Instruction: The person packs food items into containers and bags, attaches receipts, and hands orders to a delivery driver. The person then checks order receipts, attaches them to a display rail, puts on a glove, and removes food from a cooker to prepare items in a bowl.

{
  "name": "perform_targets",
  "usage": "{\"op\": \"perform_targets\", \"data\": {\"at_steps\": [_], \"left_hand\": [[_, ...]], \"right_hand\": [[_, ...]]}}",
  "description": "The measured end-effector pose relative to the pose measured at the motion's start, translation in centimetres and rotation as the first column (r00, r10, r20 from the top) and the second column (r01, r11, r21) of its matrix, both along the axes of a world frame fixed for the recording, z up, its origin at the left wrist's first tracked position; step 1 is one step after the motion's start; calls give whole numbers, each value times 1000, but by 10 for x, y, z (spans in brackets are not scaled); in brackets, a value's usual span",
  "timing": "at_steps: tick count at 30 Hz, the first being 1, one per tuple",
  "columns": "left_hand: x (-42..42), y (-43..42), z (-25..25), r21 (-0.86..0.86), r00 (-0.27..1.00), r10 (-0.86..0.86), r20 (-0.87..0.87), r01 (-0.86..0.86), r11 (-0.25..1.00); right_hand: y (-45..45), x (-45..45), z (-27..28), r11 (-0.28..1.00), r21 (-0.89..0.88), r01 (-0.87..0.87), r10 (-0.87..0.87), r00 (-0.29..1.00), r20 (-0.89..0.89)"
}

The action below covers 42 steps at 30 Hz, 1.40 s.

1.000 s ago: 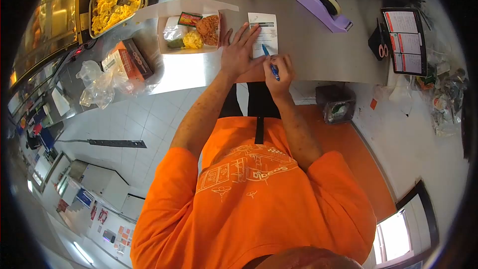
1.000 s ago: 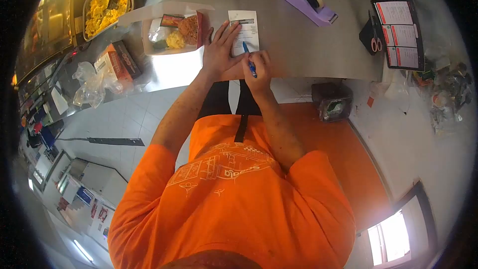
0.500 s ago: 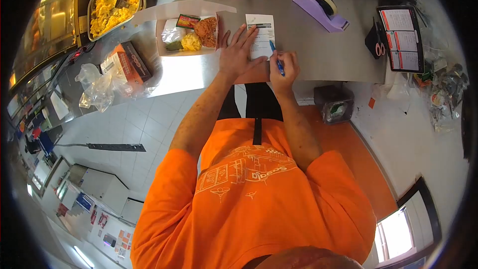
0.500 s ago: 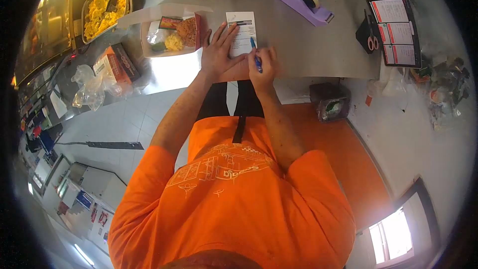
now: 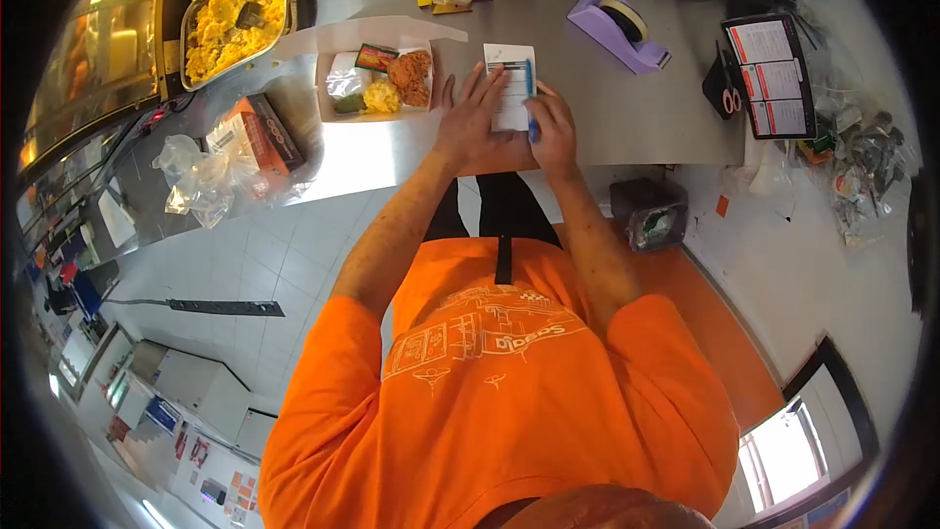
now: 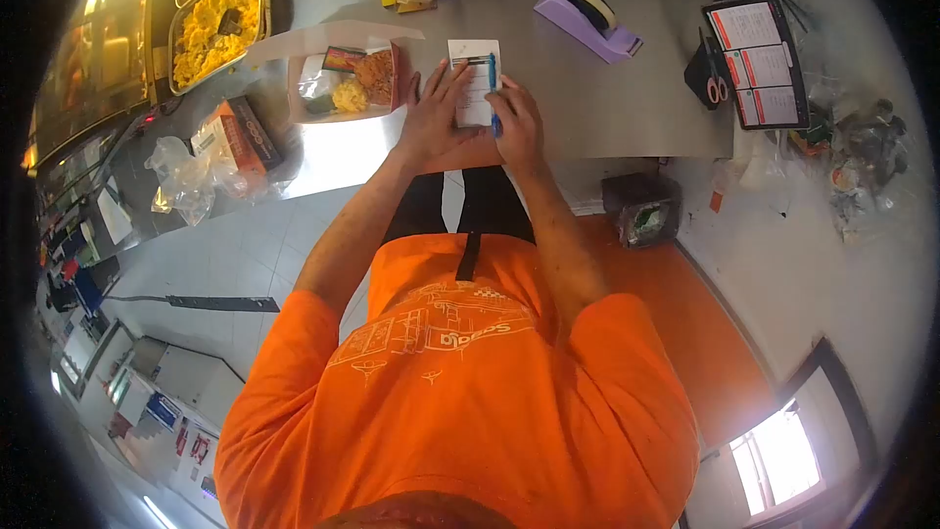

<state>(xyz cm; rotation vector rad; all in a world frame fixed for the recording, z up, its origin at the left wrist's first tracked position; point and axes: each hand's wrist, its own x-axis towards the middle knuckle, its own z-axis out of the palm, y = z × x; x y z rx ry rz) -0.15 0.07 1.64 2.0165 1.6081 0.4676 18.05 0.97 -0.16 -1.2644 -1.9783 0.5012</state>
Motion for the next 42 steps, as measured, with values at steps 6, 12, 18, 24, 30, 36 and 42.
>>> {"op": "perform_targets", "data": {"at_steps": [6, 12, 18, 24, 30, 36, 42], "left_hand": [[-83, 46, 117, 448, 991, 115, 65, -132, 884], [-219, 66, 126, -471, 926, 220, -307, -349, 810], [-211, -14, 52, 153, 829, 509, -233, -486, 861], [-208, -42, 1, -242, 854, 518, -56, -515, 823], [-224, -53, 30, -433, 577, 548, 606, -338, 835], [-249, -41, 46, -600, 508, 644, 572, -277, 751], [-238, -49, 16, -563, 568, 598, 565, -265, 783]], "right_hand": [[25, -12, 2, 995, -50, -86, 98, 919, 381], [53, -102, 92, 957, -152, -247, 225, 963, -148], [4, -166, 66, 921, -390, -1, -8, 1000, -20], [-8, -200, 13, 800, -572, 182, -389, 883, -263], [20, -166, 44, 672, -741, -10, -382, 852, -358], [25, -158, 48, 633, -774, 30, -350, 902, -252], [2, -151, 18, 607, -793, -58, -417, 826, -380]]}}
